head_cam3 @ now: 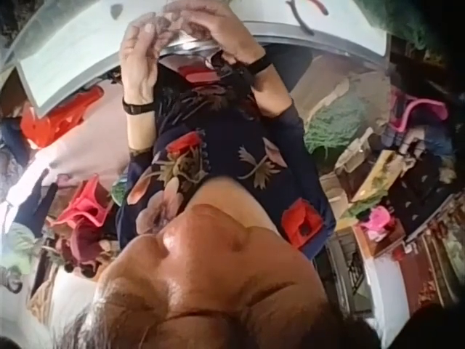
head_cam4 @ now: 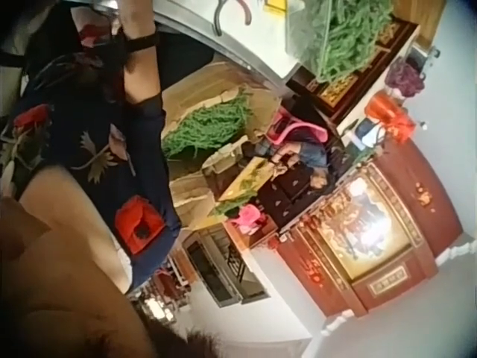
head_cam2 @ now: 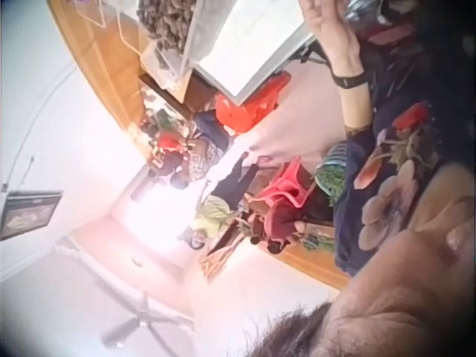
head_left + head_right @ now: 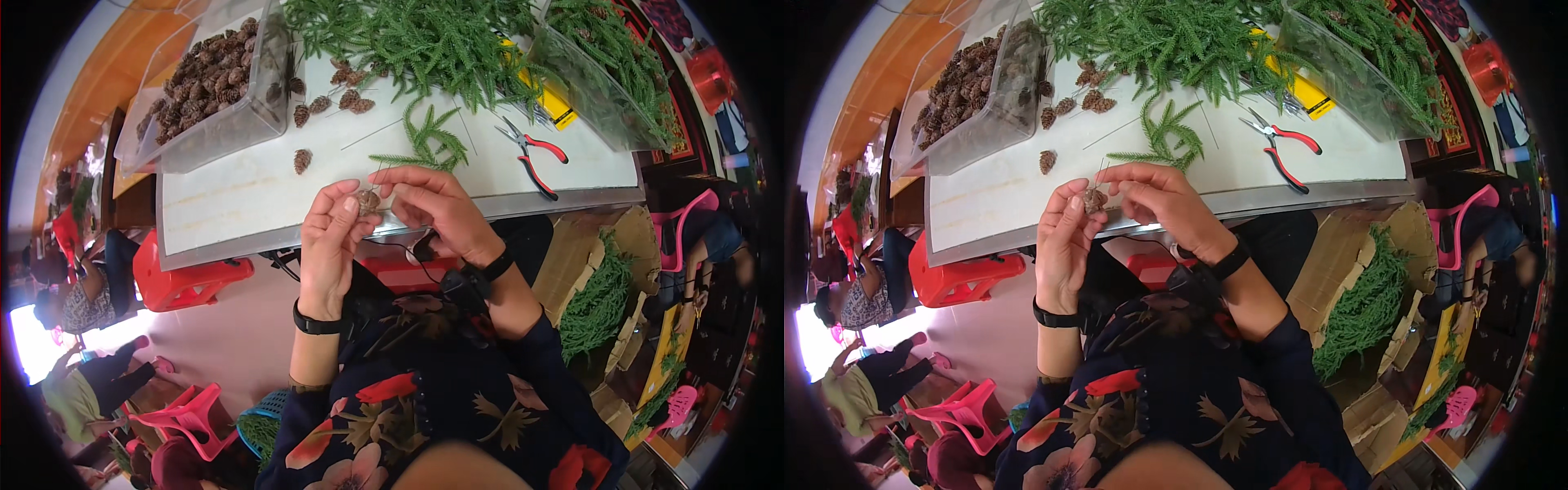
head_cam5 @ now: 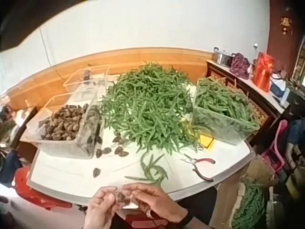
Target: Trim small plant branches using pliers/snips and sort them into containers.
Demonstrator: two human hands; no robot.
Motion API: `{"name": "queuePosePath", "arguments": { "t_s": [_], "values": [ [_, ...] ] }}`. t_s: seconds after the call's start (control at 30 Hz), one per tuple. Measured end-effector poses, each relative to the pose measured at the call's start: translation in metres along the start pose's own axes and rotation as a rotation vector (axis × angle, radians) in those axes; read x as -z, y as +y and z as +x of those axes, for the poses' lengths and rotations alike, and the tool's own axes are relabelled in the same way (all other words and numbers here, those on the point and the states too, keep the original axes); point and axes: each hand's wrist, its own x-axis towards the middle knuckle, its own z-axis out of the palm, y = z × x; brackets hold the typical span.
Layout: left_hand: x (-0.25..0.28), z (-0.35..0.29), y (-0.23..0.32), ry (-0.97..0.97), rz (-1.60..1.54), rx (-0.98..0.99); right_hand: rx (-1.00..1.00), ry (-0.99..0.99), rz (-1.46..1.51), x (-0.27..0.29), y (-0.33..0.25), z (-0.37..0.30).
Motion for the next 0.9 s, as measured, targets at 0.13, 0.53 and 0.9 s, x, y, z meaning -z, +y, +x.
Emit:
{"name": "queuePosePath", "arguments": {
  "t_s": [0.13,0.53,0.9],
  "values": [
    [-0.004,0.002,-0.001,-0.104,-0.156,0.113,-0.020,-0.034,0.059,0.006,-0.002,-0.002],
    [-0.030,0.005,-0.003,-0.165,0.209,0.112,0.103,0.097,0.072,0.014,-0.010,-0.033],
    [-0.066,0.065,-0.019,-0.149,1.800,-0.688,0.128,0.301,0.066,0.053,-0.021,-0.084]
  ]
}}
